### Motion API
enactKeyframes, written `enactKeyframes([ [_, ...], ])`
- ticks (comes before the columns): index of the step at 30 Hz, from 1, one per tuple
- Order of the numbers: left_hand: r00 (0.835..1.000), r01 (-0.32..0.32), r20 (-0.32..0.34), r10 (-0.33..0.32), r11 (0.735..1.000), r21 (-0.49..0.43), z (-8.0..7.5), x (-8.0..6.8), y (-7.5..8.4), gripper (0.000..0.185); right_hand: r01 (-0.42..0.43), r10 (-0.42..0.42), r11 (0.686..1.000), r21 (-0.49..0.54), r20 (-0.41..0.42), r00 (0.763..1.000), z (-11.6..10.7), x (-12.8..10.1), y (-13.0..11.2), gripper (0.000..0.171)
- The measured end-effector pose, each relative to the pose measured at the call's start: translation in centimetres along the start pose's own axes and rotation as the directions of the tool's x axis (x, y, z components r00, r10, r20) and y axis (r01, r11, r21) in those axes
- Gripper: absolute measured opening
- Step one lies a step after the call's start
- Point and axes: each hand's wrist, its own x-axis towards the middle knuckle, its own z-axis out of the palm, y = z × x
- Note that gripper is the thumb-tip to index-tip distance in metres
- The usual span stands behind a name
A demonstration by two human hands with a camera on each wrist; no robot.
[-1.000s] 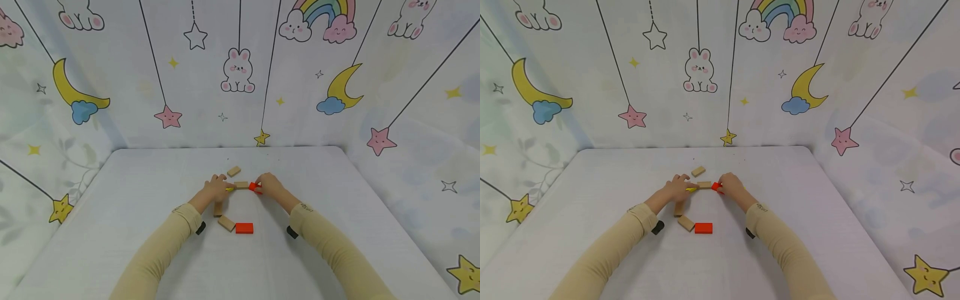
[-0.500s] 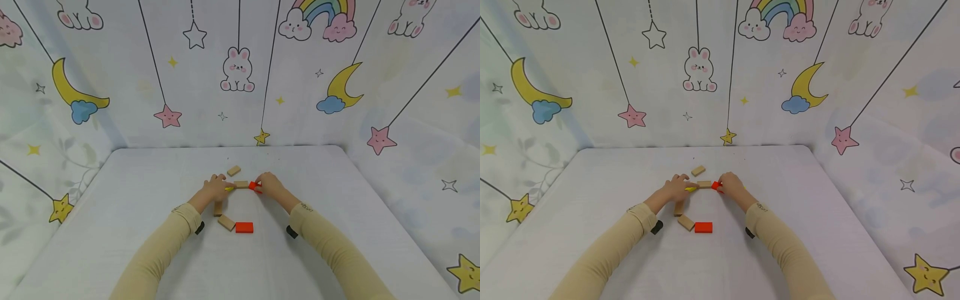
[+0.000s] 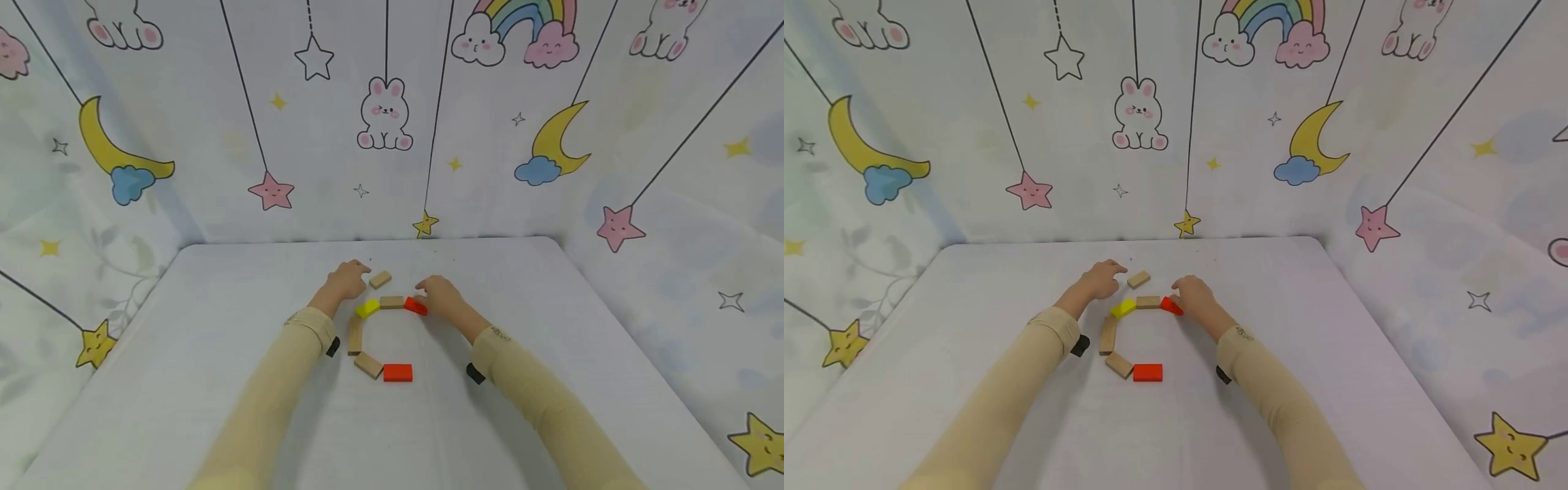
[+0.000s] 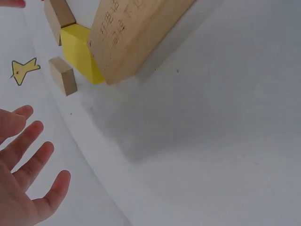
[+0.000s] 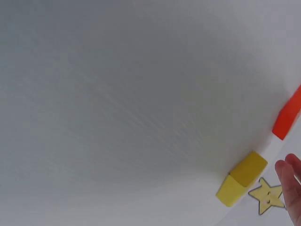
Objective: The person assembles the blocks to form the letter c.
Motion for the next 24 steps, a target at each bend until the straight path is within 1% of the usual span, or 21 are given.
enactKeyframes([
  [3,0.999,0.027,0.030,-0.026,0.999,-0.029,0.8,0.7,0.5,0.041,-0.021,0.021,1.000,0.003,-0.016,1.000,-0.4,0.4,0.2,0.034],
  [6,0.997,0.057,0.057,-0.055,0.998,-0.023,1.9,1.3,1.2,0.040,-0.029,0.029,1.000,-0.003,0.009,1.000,-0.4,0.7,0.3,0.035],
  [8,0.995,0.065,0.072,-0.066,0.998,0.017,2.5,1.6,1.7,0.039,-0.037,0.038,0.999,-0.009,0.035,0.999,-0.1,0.8,0.4,0.035],
  [10,0.994,0.069,0.080,-0.075,0.995,0.070,2.9,1.8,2.2,0.038,-0.037,0.038,0.999,-0.025,0.043,0.998,0.2,0.9,0.6,0.035],
  [13,0.993,0.068,0.083,-0.079,0.988,0.136,3.3,2.0,2.8,0.036,-0.029,0.030,0.999,-0.032,0.017,0.999,0.4,1.0,0.8,0.035],
  [15,0.993,0.067,0.091,-0.081,0.986,0.152,3.4,2.1,3.2,0.036,-0.023,0.023,0.999,-0.031,-0.008,1.000,0.4,1.1,0.9,0.034],
  [17,0.993,0.046,0.104,-0.063,0.987,0.156,3.4,2.2,3.6,0.035,-0.016,0.016,1.000,-0.025,-0.027,1.000,0.3,1.2,1.0,0.034],
  [20,0.992,0.000,0.122,-0.019,0.988,0.152,3.6,2.4,4.4,0.035,-0.009,0.008,1.000,-0.022,-0.037,0.999,0.2,1.2,1.2,0.033],
  [22,0.993,-0.020,0.121,0.002,0.989,0.143,3.8,2.6,5.0,0.036,0.003,-0.004,1.000,-0.027,-0.036,0.999,0.0,1.2,1.3,0.033],
  [24,0.994,-0.023,0.113,0.007,0.990,0.138,4.0,2.8,5.7,0.037,0.014,-0.015,0.999,-0.031,-0.036,0.999,0.0,1.2,1.3,0.033],
])
